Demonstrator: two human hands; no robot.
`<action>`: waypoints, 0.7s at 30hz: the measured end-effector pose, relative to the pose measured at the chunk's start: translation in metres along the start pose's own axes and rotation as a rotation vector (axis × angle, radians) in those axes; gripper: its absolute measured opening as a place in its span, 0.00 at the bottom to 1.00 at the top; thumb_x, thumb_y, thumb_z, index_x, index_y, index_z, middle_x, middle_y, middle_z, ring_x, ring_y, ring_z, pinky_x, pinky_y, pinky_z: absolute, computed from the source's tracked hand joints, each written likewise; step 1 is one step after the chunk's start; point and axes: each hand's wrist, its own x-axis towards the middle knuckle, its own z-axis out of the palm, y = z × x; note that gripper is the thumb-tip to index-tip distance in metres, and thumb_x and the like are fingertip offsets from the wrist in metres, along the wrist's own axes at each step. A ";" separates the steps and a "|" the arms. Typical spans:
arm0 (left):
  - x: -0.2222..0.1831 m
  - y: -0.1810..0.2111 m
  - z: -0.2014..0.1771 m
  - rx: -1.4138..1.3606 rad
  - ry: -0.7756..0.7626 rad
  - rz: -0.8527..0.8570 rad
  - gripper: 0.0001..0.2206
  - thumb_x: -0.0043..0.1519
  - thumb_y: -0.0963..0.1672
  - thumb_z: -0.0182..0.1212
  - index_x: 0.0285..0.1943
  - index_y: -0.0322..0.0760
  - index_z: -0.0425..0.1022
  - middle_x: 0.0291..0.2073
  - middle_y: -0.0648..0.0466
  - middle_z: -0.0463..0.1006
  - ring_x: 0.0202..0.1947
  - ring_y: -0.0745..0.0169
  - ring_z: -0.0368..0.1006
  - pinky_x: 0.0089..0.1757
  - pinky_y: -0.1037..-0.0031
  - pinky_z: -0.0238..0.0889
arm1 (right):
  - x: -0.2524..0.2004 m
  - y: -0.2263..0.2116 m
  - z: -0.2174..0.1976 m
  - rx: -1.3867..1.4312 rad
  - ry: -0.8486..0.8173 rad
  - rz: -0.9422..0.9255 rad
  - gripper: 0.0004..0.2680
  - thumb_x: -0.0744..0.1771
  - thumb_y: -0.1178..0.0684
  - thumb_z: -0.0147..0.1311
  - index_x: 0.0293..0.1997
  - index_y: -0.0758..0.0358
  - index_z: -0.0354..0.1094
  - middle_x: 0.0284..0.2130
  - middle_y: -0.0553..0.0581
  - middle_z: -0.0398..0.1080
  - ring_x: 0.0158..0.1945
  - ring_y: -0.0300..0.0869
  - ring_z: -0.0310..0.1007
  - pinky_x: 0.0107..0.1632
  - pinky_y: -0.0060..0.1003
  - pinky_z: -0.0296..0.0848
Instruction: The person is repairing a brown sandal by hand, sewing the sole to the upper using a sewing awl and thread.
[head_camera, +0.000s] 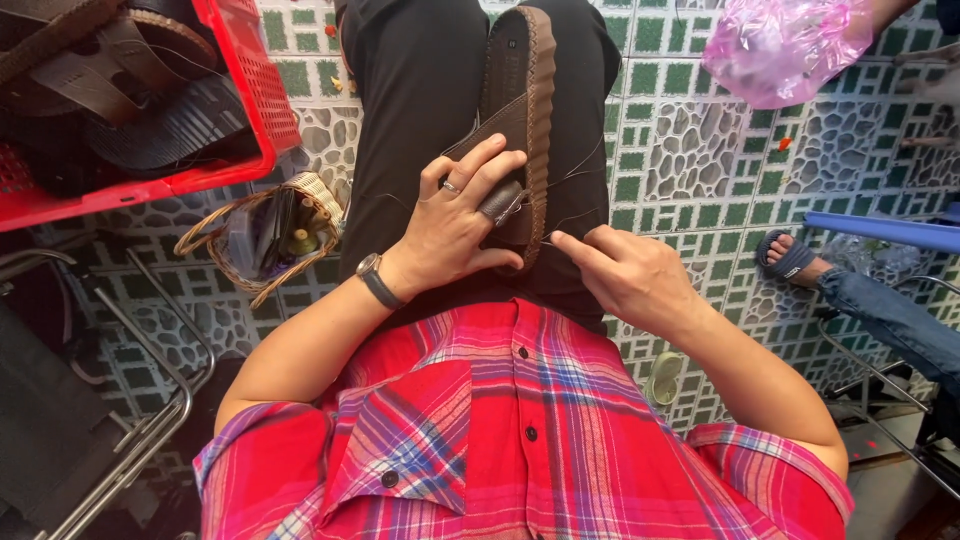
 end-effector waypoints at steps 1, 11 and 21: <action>0.001 0.001 -0.001 0.000 -0.012 -0.006 0.37 0.44 0.64 0.68 0.49 0.33 0.79 0.70 0.51 0.63 0.74 0.53 0.50 0.57 0.61 0.41 | 0.002 -0.002 0.001 0.006 0.006 0.000 0.12 0.69 0.55 0.46 0.57 0.53 0.72 0.31 0.53 0.67 0.27 0.48 0.71 0.29 0.41 0.73; 0.002 0.005 0.010 0.010 -0.040 -0.016 0.33 0.46 0.61 0.71 0.48 0.34 0.79 0.71 0.50 0.62 0.74 0.52 0.49 0.56 0.58 0.40 | 0.005 -0.004 0.003 -0.149 -0.084 0.030 0.15 0.67 0.55 0.46 0.61 0.47 0.68 0.28 0.52 0.64 0.22 0.46 0.70 0.26 0.41 0.74; 0.013 0.014 0.029 -0.028 -0.001 0.050 0.32 0.42 0.57 0.75 0.48 0.33 0.77 0.70 0.48 0.60 0.73 0.42 0.49 0.54 0.53 0.41 | 0.008 -0.017 0.027 -0.108 -0.190 0.222 0.18 0.66 0.54 0.41 0.65 0.55 0.58 0.30 0.61 0.67 0.24 0.59 0.77 0.23 0.54 0.75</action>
